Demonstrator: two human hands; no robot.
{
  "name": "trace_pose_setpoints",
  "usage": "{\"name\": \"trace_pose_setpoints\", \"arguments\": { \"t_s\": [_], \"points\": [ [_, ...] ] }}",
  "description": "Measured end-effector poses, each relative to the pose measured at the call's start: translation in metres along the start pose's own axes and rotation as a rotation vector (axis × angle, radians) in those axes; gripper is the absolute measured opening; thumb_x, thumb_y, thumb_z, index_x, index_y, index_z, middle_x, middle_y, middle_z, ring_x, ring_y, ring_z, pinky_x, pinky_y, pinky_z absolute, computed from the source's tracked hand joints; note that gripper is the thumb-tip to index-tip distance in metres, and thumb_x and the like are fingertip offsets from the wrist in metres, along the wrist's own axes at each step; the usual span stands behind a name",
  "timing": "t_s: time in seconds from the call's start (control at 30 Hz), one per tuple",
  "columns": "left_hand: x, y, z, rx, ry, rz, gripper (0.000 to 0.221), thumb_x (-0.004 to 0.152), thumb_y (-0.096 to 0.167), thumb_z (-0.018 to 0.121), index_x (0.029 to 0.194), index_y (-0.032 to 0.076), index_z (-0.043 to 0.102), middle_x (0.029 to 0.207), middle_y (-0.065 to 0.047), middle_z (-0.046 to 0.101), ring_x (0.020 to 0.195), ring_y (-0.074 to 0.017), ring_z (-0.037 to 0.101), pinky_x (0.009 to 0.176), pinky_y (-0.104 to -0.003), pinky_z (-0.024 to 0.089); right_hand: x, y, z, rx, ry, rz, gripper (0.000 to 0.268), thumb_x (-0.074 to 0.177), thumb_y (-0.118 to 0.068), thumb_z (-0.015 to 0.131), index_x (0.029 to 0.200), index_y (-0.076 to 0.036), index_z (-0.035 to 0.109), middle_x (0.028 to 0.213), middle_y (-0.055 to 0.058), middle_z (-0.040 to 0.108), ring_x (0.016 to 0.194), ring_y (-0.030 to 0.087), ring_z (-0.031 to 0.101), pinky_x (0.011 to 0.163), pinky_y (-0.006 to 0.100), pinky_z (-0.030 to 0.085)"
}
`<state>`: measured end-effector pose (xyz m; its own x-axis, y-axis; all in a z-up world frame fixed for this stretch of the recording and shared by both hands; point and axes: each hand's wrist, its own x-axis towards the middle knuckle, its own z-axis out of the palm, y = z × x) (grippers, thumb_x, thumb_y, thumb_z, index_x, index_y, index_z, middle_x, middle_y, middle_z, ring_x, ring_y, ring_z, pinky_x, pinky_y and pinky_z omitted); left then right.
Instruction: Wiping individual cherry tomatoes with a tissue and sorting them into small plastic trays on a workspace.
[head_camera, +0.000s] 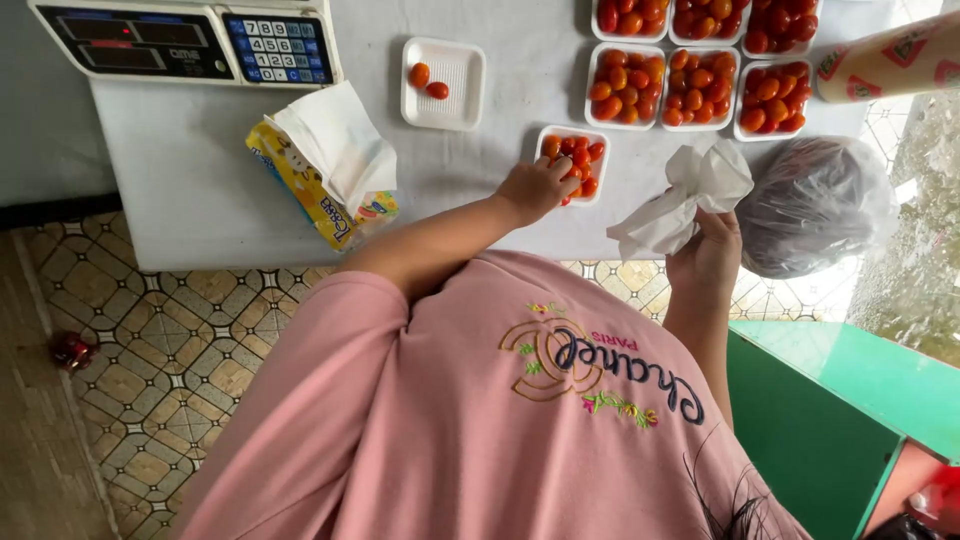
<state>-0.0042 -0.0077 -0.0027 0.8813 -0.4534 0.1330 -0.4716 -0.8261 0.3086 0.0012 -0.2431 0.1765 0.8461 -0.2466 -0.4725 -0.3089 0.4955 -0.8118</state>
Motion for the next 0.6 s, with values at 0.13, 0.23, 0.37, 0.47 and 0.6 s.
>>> {"name": "trace_pose_setpoints", "arguments": {
  "t_s": [0.13, 0.23, 0.37, 0.47, 0.6],
  "points": [
    [0.0, -0.002, -0.008, 0.025, 0.037, 0.031, 0.034, 0.082, 0.015, 0.088, 0.105, 0.02, 0.064, 0.111, -0.006, 0.057, 0.089, -0.0276, 0.07, 0.067, -0.044, 0.062, -0.001, 0.009, -0.006, -0.044, -0.034, 0.015, 0.039, 0.09, 0.008, 0.065, 0.126, -0.007, 0.071, 0.113, 0.017, 0.076, 0.103, 0.033, 0.079, 0.092, 0.042, 0.072],
    [0.002, -0.01, 0.0, 0.01, 0.021, -0.008, 0.035, 0.083, 0.015, 0.087, 0.106, 0.02, 0.061, 0.109, -0.005, 0.057, 0.087, -0.0265, 0.07, 0.066, -0.044, 0.063, 0.0, 0.015, -0.003, -0.083, -0.027, 0.037, 0.035, 0.09, 0.006, 0.063, 0.123, -0.006, 0.071, 0.106, 0.014, 0.076, 0.095, 0.03, 0.079, 0.086, 0.037, 0.071],
    [-0.005, -0.013, 0.039, 0.091, 0.116, -0.037, 0.046, 0.086, 0.017, 0.079, 0.126, 0.02, 0.056, 0.115, -0.008, 0.057, 0.084, -0.0277, 0.071, 0.064, -0.047, 0.062, 0.004, 0.046, 0.004, -0.167, -0.065, 0.041, 0.029, 0.092, 0.003, 0.063, 0.118, -0.007, 0.071, 0.103, 0.013, 0.075, 0.09, 0.028, 0.078, 0.081, 0.039, 0.069],
    [-0.001, -0.007, -0.017, -0.14, 0.063, -0.159, 0.045, 0.096, 0.021, 0.062, 0.14, 0.024, 0.049, 0.12, -0.01, 0.057, 0.091, -0.0329, 0.07, 0.069, -0.051, 0.061, 0.03, 0.077, -0.001, -0.267, -0.088, -0.025, 0.025, 0.093, 0.002, 0.062, 0.115, -0.005, 0.071, 0.101, 0.013, 0.073, 0.088, 0.025, 0.075, 0.08, 0.037, 0.066],
    [-0.009, 0.03, -0.112, -0.481, 0.053, -0.334, 0.024, 0.098, 0.023, 0.056, 0.121, 0.018, 0.056, 0.109, -0.01, 0.063, 0.096, -0.0383, 0.071, 0.074, -0.05, 0.061, -0.009, 0.07, 0.066, -0.35, -0.182, 0.023, 0.015, 0.098, -0.007, 0.063, 0.11, 0.0, 0.071, 0.084, 0.006, 0.064, 0.073, 0.013, 0.065, 0.063, 0.025, 0.058]
  ]
}}
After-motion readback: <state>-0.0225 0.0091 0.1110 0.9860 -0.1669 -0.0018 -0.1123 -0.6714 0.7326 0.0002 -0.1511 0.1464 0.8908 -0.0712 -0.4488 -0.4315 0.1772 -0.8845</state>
